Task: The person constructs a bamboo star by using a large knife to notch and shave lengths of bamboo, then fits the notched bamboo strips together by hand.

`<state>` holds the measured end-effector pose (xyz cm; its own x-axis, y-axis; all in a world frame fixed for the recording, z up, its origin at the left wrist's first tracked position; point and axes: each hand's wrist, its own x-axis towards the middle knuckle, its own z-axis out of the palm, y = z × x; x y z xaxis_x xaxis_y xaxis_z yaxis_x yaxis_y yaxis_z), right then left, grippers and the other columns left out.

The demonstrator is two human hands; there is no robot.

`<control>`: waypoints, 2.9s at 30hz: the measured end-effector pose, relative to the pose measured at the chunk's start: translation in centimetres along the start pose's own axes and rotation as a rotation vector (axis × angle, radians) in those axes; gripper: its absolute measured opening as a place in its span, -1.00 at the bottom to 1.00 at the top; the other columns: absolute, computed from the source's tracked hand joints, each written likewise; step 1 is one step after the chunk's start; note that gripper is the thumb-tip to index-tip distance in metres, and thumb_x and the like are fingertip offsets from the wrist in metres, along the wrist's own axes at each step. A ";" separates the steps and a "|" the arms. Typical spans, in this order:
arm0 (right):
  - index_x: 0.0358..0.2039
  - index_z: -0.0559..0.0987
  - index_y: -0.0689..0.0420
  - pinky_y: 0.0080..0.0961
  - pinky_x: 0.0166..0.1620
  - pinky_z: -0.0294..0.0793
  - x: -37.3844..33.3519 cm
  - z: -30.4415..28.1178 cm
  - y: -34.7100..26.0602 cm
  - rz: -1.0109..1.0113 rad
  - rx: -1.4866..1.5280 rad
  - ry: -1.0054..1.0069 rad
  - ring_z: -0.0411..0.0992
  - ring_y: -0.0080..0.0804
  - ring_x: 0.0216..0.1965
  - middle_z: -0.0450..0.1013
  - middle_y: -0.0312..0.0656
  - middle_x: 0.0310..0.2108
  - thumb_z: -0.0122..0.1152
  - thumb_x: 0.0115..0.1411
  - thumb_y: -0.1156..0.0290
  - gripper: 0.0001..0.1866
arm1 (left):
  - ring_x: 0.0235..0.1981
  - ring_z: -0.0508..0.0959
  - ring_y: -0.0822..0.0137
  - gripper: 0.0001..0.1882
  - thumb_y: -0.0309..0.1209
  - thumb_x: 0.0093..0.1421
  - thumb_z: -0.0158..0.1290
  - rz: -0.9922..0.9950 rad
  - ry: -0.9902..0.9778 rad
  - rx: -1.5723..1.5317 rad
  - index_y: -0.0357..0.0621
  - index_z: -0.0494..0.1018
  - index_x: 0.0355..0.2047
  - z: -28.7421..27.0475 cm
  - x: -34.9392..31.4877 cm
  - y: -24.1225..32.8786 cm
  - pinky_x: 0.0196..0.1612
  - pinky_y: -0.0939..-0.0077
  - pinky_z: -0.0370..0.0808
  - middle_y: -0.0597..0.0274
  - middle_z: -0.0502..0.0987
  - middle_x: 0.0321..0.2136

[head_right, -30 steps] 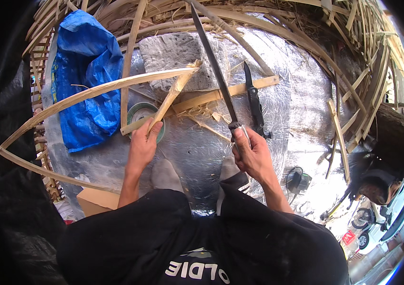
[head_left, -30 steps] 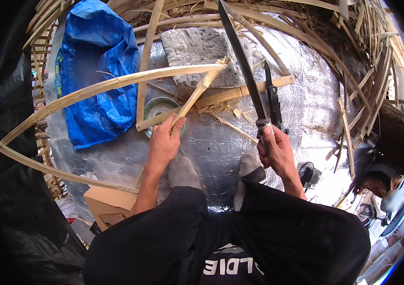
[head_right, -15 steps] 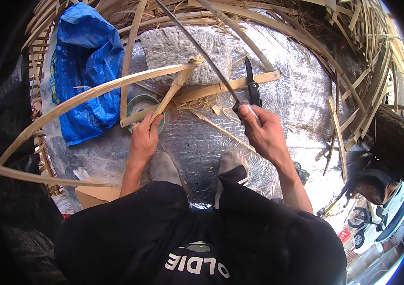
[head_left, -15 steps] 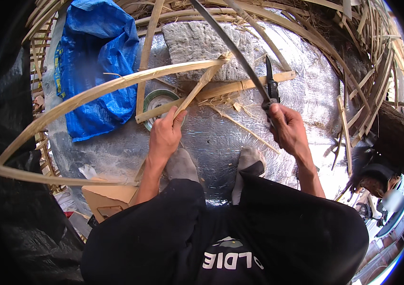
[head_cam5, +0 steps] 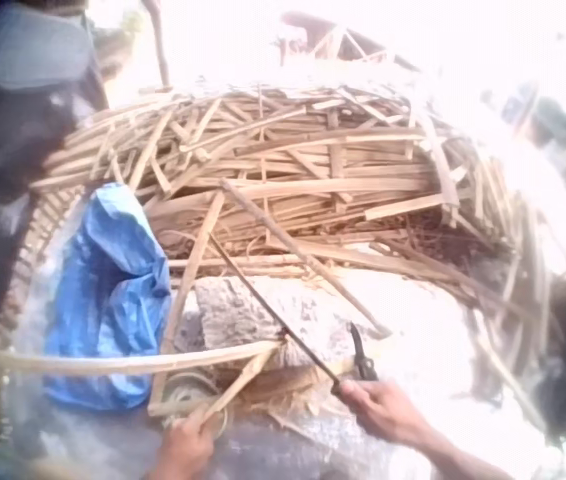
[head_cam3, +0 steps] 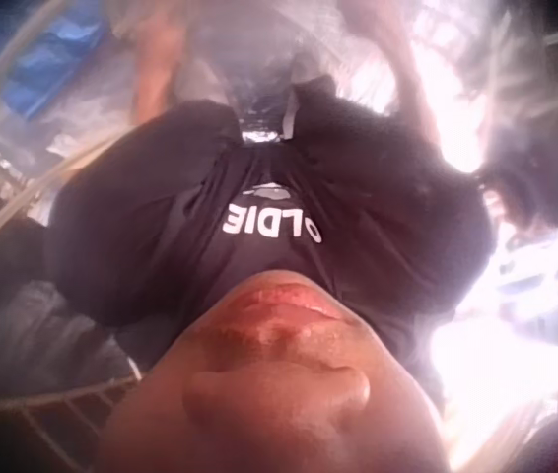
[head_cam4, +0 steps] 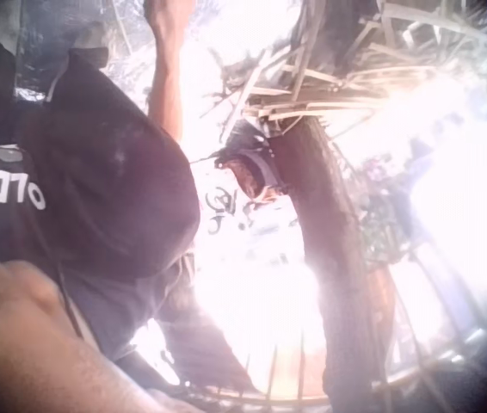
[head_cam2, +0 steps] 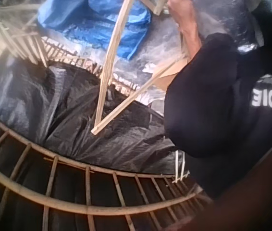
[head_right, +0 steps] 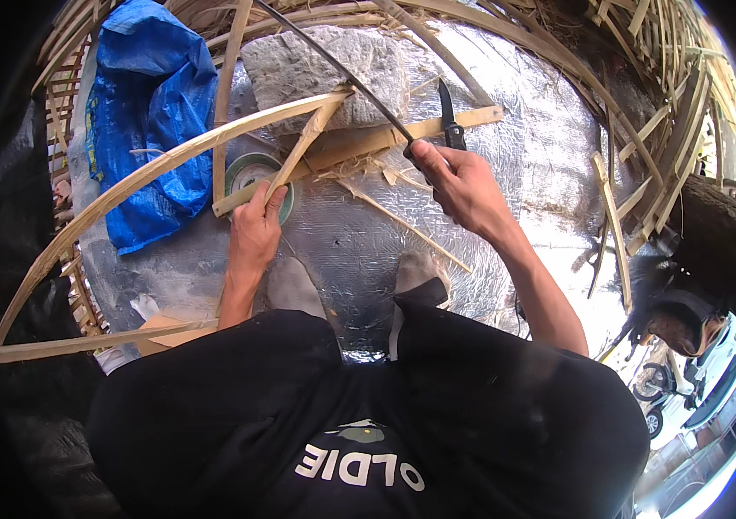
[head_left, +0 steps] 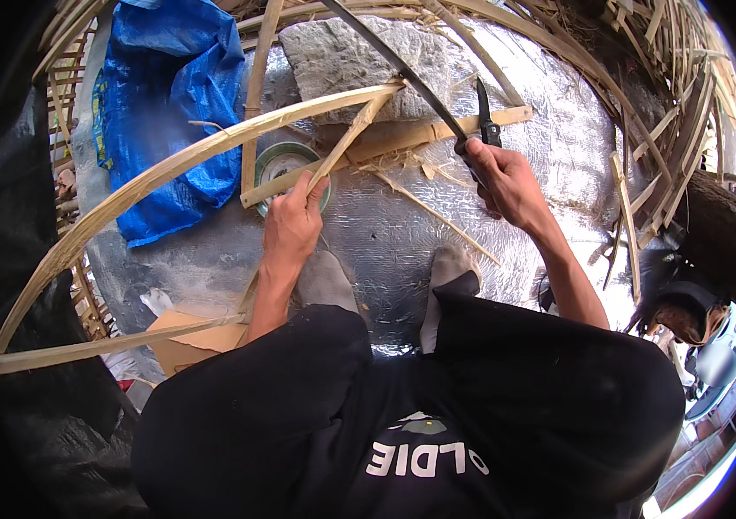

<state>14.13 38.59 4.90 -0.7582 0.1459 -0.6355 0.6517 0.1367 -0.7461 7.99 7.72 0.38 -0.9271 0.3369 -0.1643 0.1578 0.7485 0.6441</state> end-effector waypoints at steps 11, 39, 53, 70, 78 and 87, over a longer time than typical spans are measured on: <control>-0.58 0.42 0.13 -0.53 -0.61 0.14 -0.1 -0.7 -2.0 -0.268 -0.115 0.072 0.17 -0.67 -0.68 0.20 -0.43 -0.74 -0.13 0.36 -0.30 -0.29 | -0.40 0.58 -0.26 -0.73 -0.23 0.39 -0.01 0.034 0.036 0.046 -0.21 0.49 -0.19 0.8 0.2 0.3 -0.42 -0.04 0.46 -0.22 0.55 -0.52; -0.59 0.44 0.15 -0.60 -0.56 0.13 -2.3 -0.5 -6.4 -0.613 0.132 0.060 0.21 -0.68 -0.62 0.23 -0.42 -0.71 -0.02 0.40 -0.15 -0.37 | -0.45 0.53 -0.32 -0.67 -0.15 0.41 -0.05 0.095 0.159 0.128 -0.20 0.48 -0.19 1.3 0.4 0.0 -0.45 -0.09 0.36 -0.25 0.50 -0.56; -0.63 0.47 0.13 -0.53 -0.58 0.12 -2.3 0.4 -6.7 -0.405 0.049 0.080 0.21 -0.68 -0.64 0.21 -0.44 -0.73 -0.03 0.33 -0.30 -0.29 | -0.46 0.57 -0.29 -0.73 -0.19 0.40 -0.02 0.085 0.153 0.200 -0.14 0.50 -0.15 1.0 0.7 -1.2 -0.45 -0.09 0.43 -0.22 0.54 -0.56; -0.50 0.64 0.21 -0.35 -0.60 0.26 0.7 -2.7 -6.2 -0.471 -0.496 0.323 0.25 -0.55 -0.71 0.26 -0.35 -0.79 -0.03 0.23 -0.43 -0.18 | -0.41 0.53 -0.36 -0.63 -0.15 0.41 -0.05 0.054 0.120 0.155 -0.25 0.50 -0.14 1.1 1.0 -1.3 -0.42 -0.11 0.40 -0.31 0.51 -0.53; -0.75 0.34 0.07 -0.52 -0.62 0.16 5.1 0.3 1.3 -0.433 -0.394 0.293 0.22 -0.61 -0.72 0.22 -0.36 -0.76 -0.12 0.32 -0.37 -0.22 | -0.45 0.56 -0.30 -0.67 -0.15 0.40 -0.04 0.096 0.098 0.128 -0.19 0.49 -0.17 1.4 2.0 0.1 -0.44 -0.07 0.41 -0.24 0.52 -0.58; -0.75 0.38 0.06 -0.50 -0.65 0.15 0.7 0.0 -3.6 -0.244 -0.178 0.186 0.20 -0.63 -0.71 0.22 -0.40 -0.77 -0.11 0.23 -0.48 -0.18 | -0.47 0.54 -0.31 -0.66 -0.12 0.40 -0.05 0.109 0.162 0.116 -0.16 0.48 -0.24 1.9 2.0 -0.9 -0.45 -0.12 0.39 -0.20 0.51 -0.60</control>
<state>11.31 38.18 7.15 -0.8857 0.2614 -0.3837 0.4579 0.3554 -0.8149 6.63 8.77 -1.94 -0.9434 0.3303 0.0299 0.2895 0.7763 0.5600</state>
